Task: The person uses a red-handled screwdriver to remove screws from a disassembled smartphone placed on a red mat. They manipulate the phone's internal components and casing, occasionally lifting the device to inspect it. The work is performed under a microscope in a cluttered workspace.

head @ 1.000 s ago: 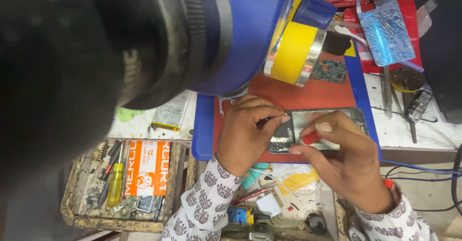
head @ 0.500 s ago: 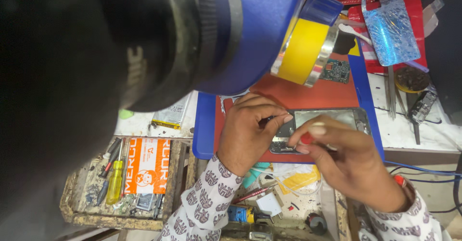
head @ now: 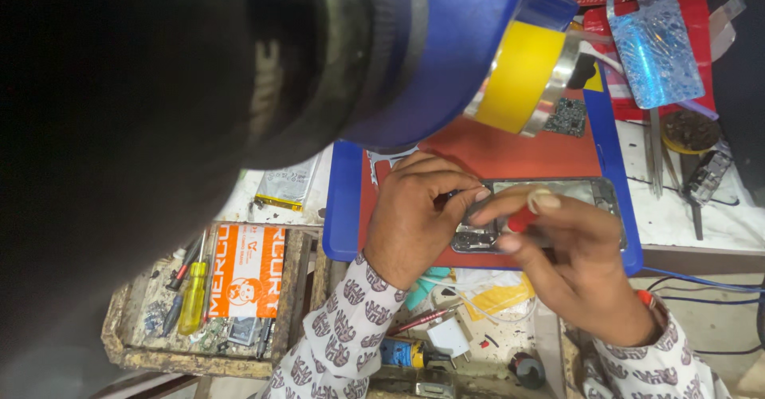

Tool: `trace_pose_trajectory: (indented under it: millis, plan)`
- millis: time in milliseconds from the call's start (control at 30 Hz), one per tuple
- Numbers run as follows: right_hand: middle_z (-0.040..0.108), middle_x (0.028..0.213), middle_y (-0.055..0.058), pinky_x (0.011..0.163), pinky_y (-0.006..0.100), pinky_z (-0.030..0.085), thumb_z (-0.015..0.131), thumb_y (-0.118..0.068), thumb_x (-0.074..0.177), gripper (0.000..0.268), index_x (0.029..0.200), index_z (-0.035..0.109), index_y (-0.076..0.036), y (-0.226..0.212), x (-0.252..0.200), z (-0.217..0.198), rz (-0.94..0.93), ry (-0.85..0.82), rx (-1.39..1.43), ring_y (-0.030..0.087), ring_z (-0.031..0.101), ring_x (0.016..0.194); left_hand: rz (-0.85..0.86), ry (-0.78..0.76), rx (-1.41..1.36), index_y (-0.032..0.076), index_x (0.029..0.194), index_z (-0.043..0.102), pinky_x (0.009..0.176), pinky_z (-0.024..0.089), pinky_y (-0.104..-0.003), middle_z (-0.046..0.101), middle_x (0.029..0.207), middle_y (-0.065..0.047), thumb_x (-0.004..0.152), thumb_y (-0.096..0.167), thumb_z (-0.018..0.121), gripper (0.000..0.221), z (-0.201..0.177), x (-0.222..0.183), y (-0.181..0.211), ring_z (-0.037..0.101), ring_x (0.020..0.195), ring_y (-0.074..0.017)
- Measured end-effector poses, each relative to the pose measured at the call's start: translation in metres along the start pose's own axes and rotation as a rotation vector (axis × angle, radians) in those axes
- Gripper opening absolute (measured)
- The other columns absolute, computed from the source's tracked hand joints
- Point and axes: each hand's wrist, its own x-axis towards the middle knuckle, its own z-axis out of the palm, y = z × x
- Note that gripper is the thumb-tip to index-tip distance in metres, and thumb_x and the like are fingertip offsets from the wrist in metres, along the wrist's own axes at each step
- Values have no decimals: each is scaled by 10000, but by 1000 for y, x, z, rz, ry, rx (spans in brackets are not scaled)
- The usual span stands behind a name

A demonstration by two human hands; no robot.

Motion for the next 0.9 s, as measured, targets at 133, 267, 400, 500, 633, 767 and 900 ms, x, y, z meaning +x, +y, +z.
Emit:
trace_pose_trajectory:
  millis: [133, 267, 400, 500, 633, 767, 900]
  plan:
    - [617, 1138, 150, 895, 332, 654, 728, 77, 925, 747, 1465, 359, -285, 14, -4, 3, -101, 58, -72, 203, 695, 1021, -9, 9, 5, 51, 889, 779, 828, 538, -355, 755, 884, -49, 835, 88, 801, 70, 3, -2, -4, 698, 873, -223]
    - [652, 1160, 173, 889, 324, 645, 565, 136, 1026, 641, 1484, 366, -265, 11, -10, -3, 1, -3, 55, 218, 718, 999, -9, 13, 1, 49, 889, 777, 824, 540, -352, 755, 892, -47, 836, 88, 800, 70, 2, -1, -1, 696, 878, -220]
    - [642, 1212, 225, 972, 371, 629, 484, 153, 1013, 627, 1482, 300, -218, 5, -9, 1, 23, -23, 12, 289, 711, 1121, -3, 5, -1, 45, 895, 777, 818, 533, -359, 747, 879, -48, 836, 87, 797, 75, 1, -5, -1, 690, 869, -224]
    - [613, 1174, 247, 811, 373, 646, 597, 153, 966, 696, 1482, 318, -222, -3, -8, 4, 113, 92, -33, 283, 688, 1000, -2, -1, 14, 40, 886, 766, 820, 517, -373, 736, 869, -54, 846, 95, 788, 71, 2, -6, 1, 679, 857, -239]
    - [592, 1195, 225, 896, 443, 678, 542, 81, 1091, 610, 1521, 232, -222, -19, -12, 15, 24, 351, -216, 296, 723, 982, 32, -8, 34, 48, 920, 748, 887, 494, -399, 713, 893, -63, 917, 119, 733, 73, 3, -7, -4, 665, 905, -263]
    - [617, 1198, 207, 874, 433, 648, 515, 9, 1158, 553, 1527, 142, -168, -21, -20, 14, 38, 549, -250, 292, 748, 934, 37, -25, 58, 54, 965, 738, 931, 483, -417, 703, 927, -68, 967, 124, 666, 100, 4, -7, -9, 658, 947, -276]
    - [587, 1254, 189, 887, 415, 650, 490, -5, 1180, 582, 1564, 80, -154, -3, -45, -25, 68, 704, -306, 280, 738, 983, 58, -28, 62, 45, 990, 722, 954, 482, -425, 704, 980, -86, 982, 110, 634, 110, 11, -3, -11, 653, 986, -294]
